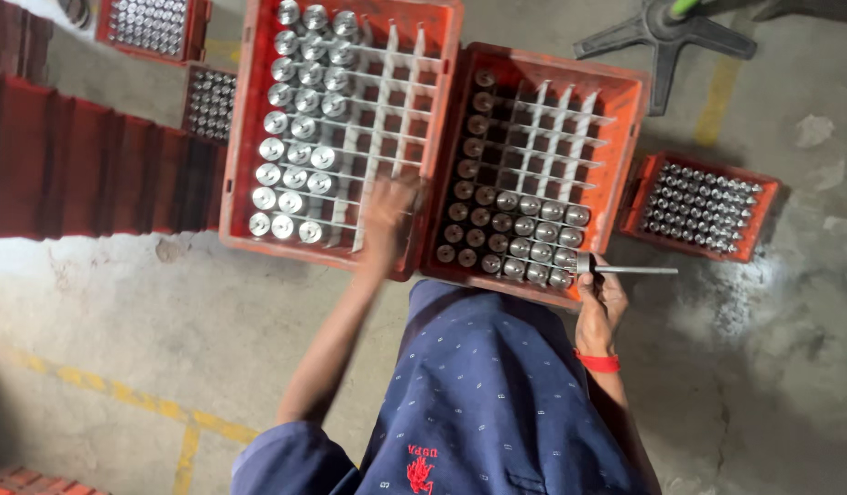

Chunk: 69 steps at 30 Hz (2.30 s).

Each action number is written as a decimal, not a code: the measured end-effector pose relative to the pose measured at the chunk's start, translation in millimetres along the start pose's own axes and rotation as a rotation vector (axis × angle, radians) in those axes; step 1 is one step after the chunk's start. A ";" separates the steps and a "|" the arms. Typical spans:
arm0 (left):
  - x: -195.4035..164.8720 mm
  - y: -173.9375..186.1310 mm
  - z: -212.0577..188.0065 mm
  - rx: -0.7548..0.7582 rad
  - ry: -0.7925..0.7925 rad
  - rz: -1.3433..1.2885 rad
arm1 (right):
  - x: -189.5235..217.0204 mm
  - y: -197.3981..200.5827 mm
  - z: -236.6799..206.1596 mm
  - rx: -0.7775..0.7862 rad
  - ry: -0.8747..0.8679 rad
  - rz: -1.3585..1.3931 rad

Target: The person repeatedly picks small cylindrical metal parts from a red crate and places them into a second red crate using a metal tool. The person continues this transfer until the first crate is empty and the second crate is filled.

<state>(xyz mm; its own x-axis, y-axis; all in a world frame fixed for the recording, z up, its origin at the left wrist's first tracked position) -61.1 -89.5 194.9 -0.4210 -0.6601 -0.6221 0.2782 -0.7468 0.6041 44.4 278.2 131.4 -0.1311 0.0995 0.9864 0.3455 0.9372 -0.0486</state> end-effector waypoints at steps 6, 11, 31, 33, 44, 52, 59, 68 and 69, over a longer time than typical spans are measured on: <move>98.0 101.9 24.5 -0.059 0.321 0.566 | -1.5 -39.8 3.6 0.102 -0.002 -0.003; 116.3 117.3 30.6 0.040 0.412 0.348 | -5.3 -55.7 4.4 0.155 -0.010 -0.038; -100.1 -73.5 -35.3 0.520 0.630 -0.430 | 109.3 -92.1 -16.3 0.405 0.143 -0.059; -107.6 -81.1 -40.4 0.587 0.567 -0.431 | 106.3 -89.2 -17.7 0.438 0.170 -0.067; -109.5 -116.7 -60.4 0.800 0.490 -0.292 | 67.7 -52.6 -24.3 0.414 0.037 -0.150; -88.1 -145.2 -61.2 0.968 0.488 -0.664 | 33.9 -39.3 -3.1 0.480 0.070 -0.147; -26.1 -147.2 -10.2 0.463 0.421 -0.080 | 6.3 0.2 34.1 0.114 0.015 0.131; -22.5 -110.1 -1.1 0.140 0.188 -0.001 | -15.6 -15.8 17.2 0.111 -0.053 0.123; -25.8 -97.3 -5.9 0.141 0.149 -0.051 | -19.3 -15.8 12.5 0.101 -0.056 0.092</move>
<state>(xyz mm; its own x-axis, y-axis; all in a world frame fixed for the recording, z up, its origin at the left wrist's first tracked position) -72.2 -0.3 149.1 -0.2957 -0.6344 -0.7142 0.1318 -0.7676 0.6273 29.9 265.6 111.1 -0.1556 0.2019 0.9670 0.2630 0.9520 -0.1565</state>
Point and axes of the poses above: each hand's wrist, its own z-axis towards the middle knuckle, its own y-axis out of the back of the hand, x = y × z, the point moved 6 cm from there along z, towards the middle knuckle, and after that the axes turned 5 degrees about -z, right-handed, at the moved point
